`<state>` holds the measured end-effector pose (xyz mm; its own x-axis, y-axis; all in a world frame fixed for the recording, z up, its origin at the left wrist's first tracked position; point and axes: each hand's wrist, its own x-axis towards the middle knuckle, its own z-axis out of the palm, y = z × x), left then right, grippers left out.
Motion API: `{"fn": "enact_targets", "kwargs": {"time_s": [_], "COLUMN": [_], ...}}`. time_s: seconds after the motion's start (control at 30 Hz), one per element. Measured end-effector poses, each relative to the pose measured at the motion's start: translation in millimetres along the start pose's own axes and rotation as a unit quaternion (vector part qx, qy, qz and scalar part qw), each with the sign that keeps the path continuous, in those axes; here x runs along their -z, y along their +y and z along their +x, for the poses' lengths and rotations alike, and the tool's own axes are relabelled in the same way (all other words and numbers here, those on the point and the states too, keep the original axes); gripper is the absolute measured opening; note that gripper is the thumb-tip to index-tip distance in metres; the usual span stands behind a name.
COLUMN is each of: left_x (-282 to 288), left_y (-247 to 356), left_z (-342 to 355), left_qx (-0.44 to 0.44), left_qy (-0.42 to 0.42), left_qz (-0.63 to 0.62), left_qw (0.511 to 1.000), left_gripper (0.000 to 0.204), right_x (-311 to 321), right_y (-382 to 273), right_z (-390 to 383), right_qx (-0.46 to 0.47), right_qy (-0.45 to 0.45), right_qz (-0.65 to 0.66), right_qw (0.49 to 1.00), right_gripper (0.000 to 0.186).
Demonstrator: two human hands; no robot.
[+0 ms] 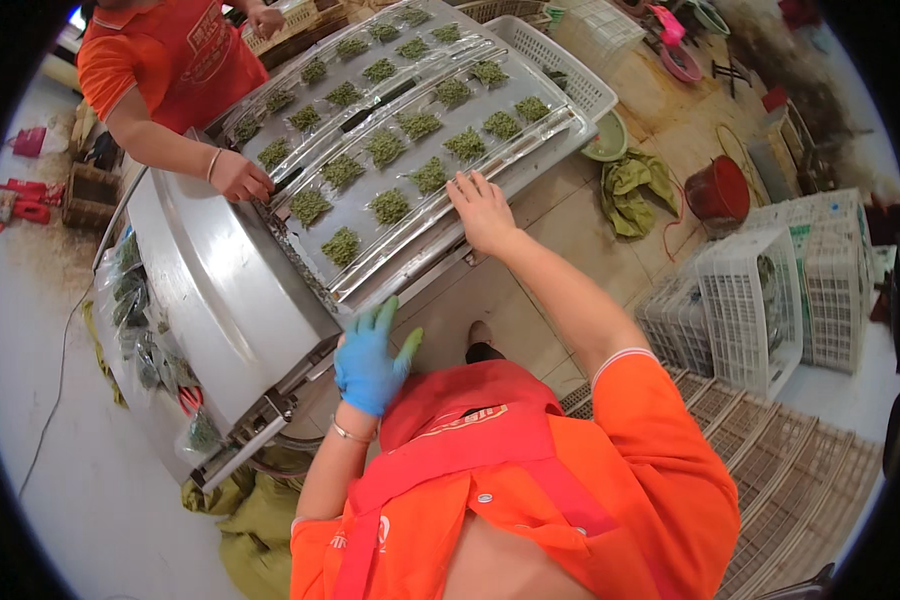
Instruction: The person places small portions of dried green herbs into clear plastic bags on a metal tray, then seals each bag using a vacuum sealing machine. The sealed bags are arranged in rows on the tray and later transferred into a white plastic basket.
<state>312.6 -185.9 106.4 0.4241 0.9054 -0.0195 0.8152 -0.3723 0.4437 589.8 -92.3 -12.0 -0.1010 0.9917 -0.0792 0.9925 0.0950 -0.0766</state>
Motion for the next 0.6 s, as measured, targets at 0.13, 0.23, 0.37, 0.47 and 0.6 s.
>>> {"fn": "enact_targets", "kwargs": {"time_s": [0.13, 0.23, 0.37, 0.47, 0.6], "left_x": [-31.3, -41.4, -58.6, -61.9, -80.6], "left_y": [-9.6, -30.6, -66.5, -60.8, -58.5], "left_z": [44.8, 75.7, 109.4, 139.2, 167.9], "left_qx": [0.112, 0.199, 0.27, 0.339, 0.343], "left_qy": [0.038, 0.07, 0.093, 0.036, 0.011], "left_qz": [0.041, 0.06, 0.076, 0.128, 0.091], "left_qw": [0.992, 0.976, 0.955, 0.931, 0.935], "left_gripper": [0.06, 0.064, 0.075, 0.084, 0.088], "right_x": [-14.8, 12.1, 19.5, 29.3, 29.2], "right_y": [14.3, 19.5, 32.8, 58.6, 87.6], "right_z": [0.0, 20.5, 37.8, 40.9, 80.7], "right_qx": [0.024, 0.022, 0.07, 0.052, -0.066], "right_qy": [0.076, 0.029, 0.051, 0.065, 0.119], "right_qz": [0.023, 0.061, 0.086, 0.114, 0.132], "right_qw": [0.997, 0.997, 0.992, 0.99, 0.982], "right_gripper": [0.07, 0.058, 0.03, 0.029, 0.068]}}
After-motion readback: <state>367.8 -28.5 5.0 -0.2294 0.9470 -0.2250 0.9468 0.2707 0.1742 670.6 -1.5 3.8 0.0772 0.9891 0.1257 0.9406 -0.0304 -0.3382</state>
